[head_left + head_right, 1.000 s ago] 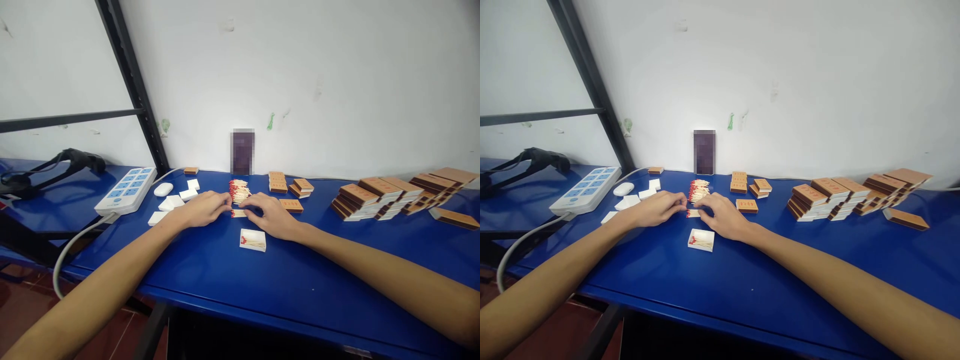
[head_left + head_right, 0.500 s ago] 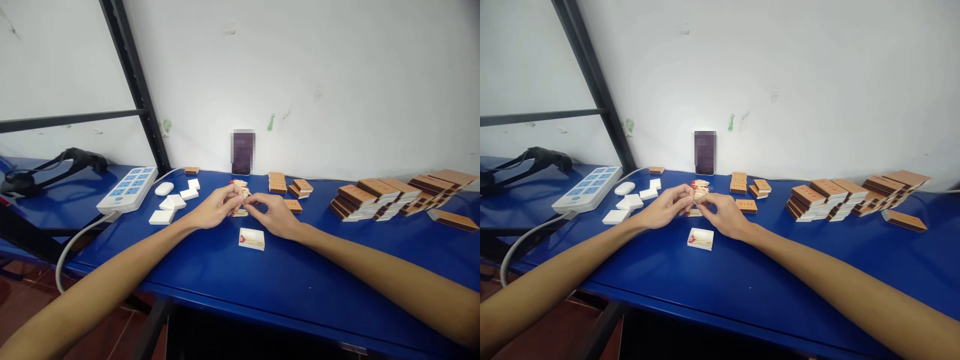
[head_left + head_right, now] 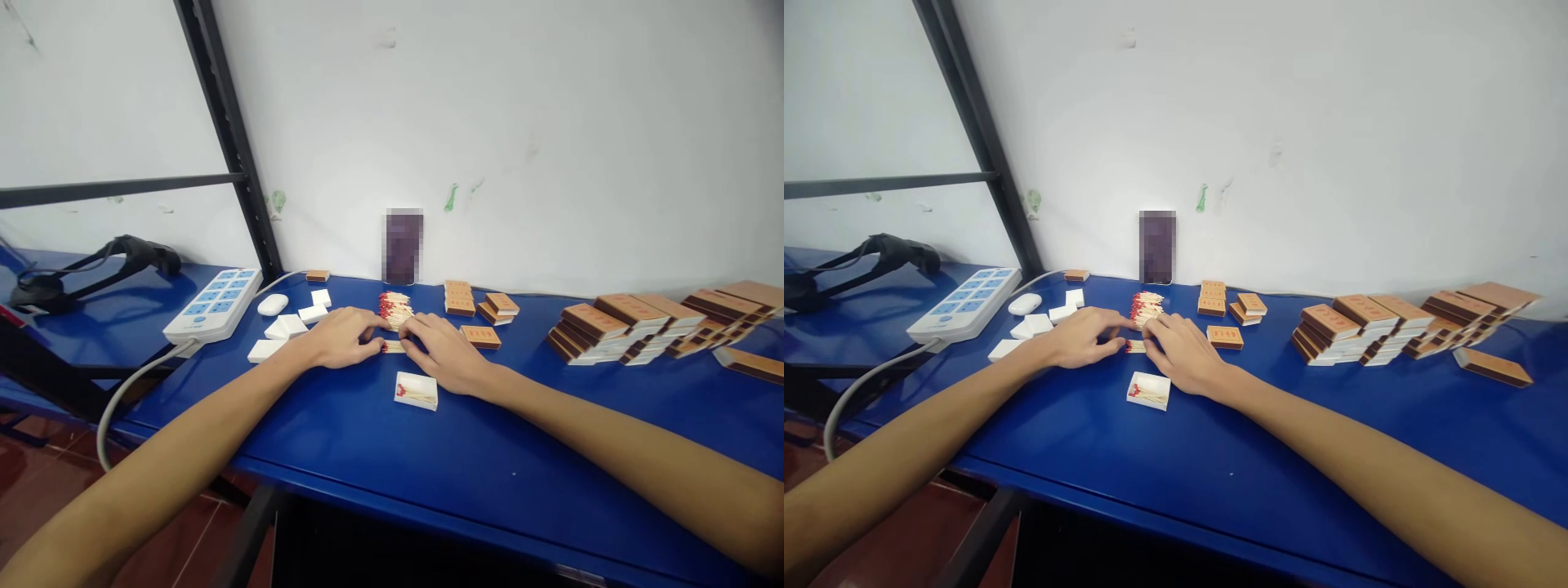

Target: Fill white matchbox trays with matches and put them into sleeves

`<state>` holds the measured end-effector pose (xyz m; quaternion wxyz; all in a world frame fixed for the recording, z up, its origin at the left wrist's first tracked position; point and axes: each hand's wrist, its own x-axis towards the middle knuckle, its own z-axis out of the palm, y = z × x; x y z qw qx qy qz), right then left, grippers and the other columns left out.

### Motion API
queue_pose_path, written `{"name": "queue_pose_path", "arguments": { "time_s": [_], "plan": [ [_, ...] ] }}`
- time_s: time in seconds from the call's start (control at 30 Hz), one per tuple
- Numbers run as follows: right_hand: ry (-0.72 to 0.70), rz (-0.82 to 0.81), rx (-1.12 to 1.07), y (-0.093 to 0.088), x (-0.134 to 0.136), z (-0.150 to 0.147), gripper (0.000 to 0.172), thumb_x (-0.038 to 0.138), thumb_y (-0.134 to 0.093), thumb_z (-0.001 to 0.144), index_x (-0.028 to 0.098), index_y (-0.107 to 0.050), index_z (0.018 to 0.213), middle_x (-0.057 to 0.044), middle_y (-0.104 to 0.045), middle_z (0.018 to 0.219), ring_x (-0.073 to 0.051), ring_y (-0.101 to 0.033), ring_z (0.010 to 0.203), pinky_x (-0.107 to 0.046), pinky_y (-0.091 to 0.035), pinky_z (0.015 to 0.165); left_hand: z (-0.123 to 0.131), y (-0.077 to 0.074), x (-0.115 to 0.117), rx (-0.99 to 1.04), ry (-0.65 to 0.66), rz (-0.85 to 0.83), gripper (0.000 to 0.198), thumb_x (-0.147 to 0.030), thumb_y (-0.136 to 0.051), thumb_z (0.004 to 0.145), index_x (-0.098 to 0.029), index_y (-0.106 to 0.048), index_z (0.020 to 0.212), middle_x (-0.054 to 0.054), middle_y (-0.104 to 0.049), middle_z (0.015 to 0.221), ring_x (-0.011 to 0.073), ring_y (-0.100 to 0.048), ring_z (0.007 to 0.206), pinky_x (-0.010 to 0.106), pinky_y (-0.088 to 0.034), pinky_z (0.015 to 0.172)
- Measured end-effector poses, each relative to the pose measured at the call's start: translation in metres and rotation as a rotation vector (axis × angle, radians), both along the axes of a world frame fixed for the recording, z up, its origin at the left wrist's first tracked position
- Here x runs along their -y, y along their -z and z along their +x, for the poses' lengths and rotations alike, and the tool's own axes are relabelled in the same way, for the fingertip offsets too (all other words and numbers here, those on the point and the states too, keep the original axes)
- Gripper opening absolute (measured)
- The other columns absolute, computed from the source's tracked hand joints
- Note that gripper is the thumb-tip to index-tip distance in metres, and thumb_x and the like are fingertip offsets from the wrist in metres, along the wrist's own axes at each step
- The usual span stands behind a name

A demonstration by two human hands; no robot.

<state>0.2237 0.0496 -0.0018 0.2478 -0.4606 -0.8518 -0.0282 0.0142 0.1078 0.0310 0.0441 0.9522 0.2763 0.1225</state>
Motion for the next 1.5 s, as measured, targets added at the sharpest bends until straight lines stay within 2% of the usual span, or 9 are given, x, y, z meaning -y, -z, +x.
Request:
{"name": "queue_pose_path", "arguments": {
  "time_s": [0.1, 0.27, 0.43, 0.6, 0.77, 1.0, 1.2, 1.33, 1.5],
  "plan": [
    [-0.012, 0.015, -0.016, 0.001, 0.000, 0.001, 0.017, 0.023, -0.042, 0.095, 0.019, -0.059, 0.097, -0.008, -0.062, 0.097, -0.022, -0.052, 0.087, -0.037, -0.041, 0.079, 0.002, 0.000, 0.003, -0.050, -0.003, 0.086, 0.039, -0.039, -0.045, 0.089, -0.022, -0.066, 0.117, 0.005, -0.063, 0.089, 0.0193, -0.059, 0.079, 0.030, -0.041, 0.070],
    [0.020, -0.004, 0.014, 0.003, -0.001, 0.003, 0.026, 0.032, -0.047, 0.095, 0.018, -0.067, 0.103, -0.010, -0.060, 0.099, -0.023, -0.049, 0.091, -0.038, -0.039, 0.081, 0.002, 0.001, 0.004, -0.101, -0.012, 0.134, 0.042, -0.050, -0.043, 0.091, -0.023, -0.070, 0.110, 0.004, -0.062, 0.086, 0.0178, -0.057, 0.074, 0.030, -0.037, 0.066],
    [0.006, -0.042, 0.080, -0.003, -0.001, 0.003, 0.033, 0.041, -0.045, 0.096, 0.023, -0.072, 0.105, -0.009, -0.062, 0.098, -0.022, -0.046, 0.090, -0.036, -0.035, 0.080, 0.002, 0.002, 0.001, -0.125, 0.054, 0.122, 0.035, -0.042, -0.044, 0.094, -0.023, -0.072, 0.102, 0.003, -0.063, 0.084, 0.0158, -0.057, 0.072, 0.031, -0.036, 0.070],
    [-0.008, -0.085, 0.189, -0.015, -0.001, 0.000, 0.031, 0.034, -0.045, 0.097, 0.023, -0.074, 0.097, -0.007, -0.066, 0.092, -0.021, -0.051, 0.090, -0.035, -0.030, 0.078, 0.003, 0.003, 0.003, -0.123, 0.060, 0.168, 0.030, -0.037, -0.046, 0.095, -0.022, -0.072, 0.098, 0.006, -0.065, 0.094, 0.0175, -0.058, 0.080, 0.032, -0.036, 0.072],
    [-0.045, -0.162, 0.234, -0.025, -0.004, 0.000, 0.029, 0.029, -0.047, 0.096, 0.019, -0.073, 0.091, -0.006, -0.069, 0.086, -0.018, -0.059, 0.082, -0.032, -0.034, 0.076, 0.009, 0.003, 0.011, -0.194, 0.067, 0.265, 0.027, -0.034, -0.041, 0.097, -0.018, -0.064, 0.099, 0.007, -0.065, 0.097, 0.0199, -0.060, 0.084, 0.032, -0.039, 0.074],
    [0.111, -0.158, 0.448, -0.027, 0.003, -0.010, 0.032, 0.028, -0.040, 0.099, 0.013, -0.068, 0.101, -0.012, -0.068, 0.102, -0.023, -0.065, 0.088, -0.030, -0.042, 0.067, 0.016, 0.004, 0.016, -0.309, 0.032, 0.272, 0.033, -0.036, -0.025, 0.102, -0.018, -0.053, 0.102, 0.007, -0.067, 0.093, 0.0218, -0.063, 0.078, 0.035, -0.042, 0.072],
    [0.073, -0.102, 0.553, -0.027, 0.002, -0.008, 0.033, 0.029, -0.035, 0.100, 0.015, -0.065, 0.097, -0.010, -0.070, 0.101, -0.024, -0.068, 0.086, -0.030, -0.044, 0.062, 0.019, 0.008, 0.019, -0.366, 0.010, 0.291, 0.026, -0.027, -0.028, 0.101, -0.015, -0.050, 0.104, 0.010, -0.067, 0.092, 0.0226, -0.065, 0.081, 0.035, -0.043, 0.075],
    [0.086, -0.096, 0.582, -0.027, -0.001, -0.007, 0.029, 0.026, -0.039, 0.098, 0.016, -0.065, 0.091, -0.011, -0.072, 0.091, -0.025, -0.069, 0.079, -0.030, -0.043, 0.059, 0.021, 0.008, 0.022, -0.369, -0.015, 0.284, 0.026, -0.027, -0.027, 0.102, -0.015, -0.050, 0.102, 0.010, -0.066, 0.091, 0.0226, -0.064, 0.083, 0.036, -0.044, 0.077],
    [0.099, -0.132, 0.619, -0.030, 0.001, -0.010, 0.015, 0.008, -0.052, 0.086, 0.014, -0.065, 0.084, -0.011, -0.069, 0.075, -0.026, -0.068, 0.075, -0.030, -0.043, 0.060, 0.024, 0.003, 0.024, -0.399, -0.017, 0.252, 0.026, -0.026, -0.027, 0.101, -0.014, -0.050, 0.103, 0.009, -0.066, 0.092, 0.0231, -0.064, 0.080, 0.038, -0.044, 0.076]
  ]
}}
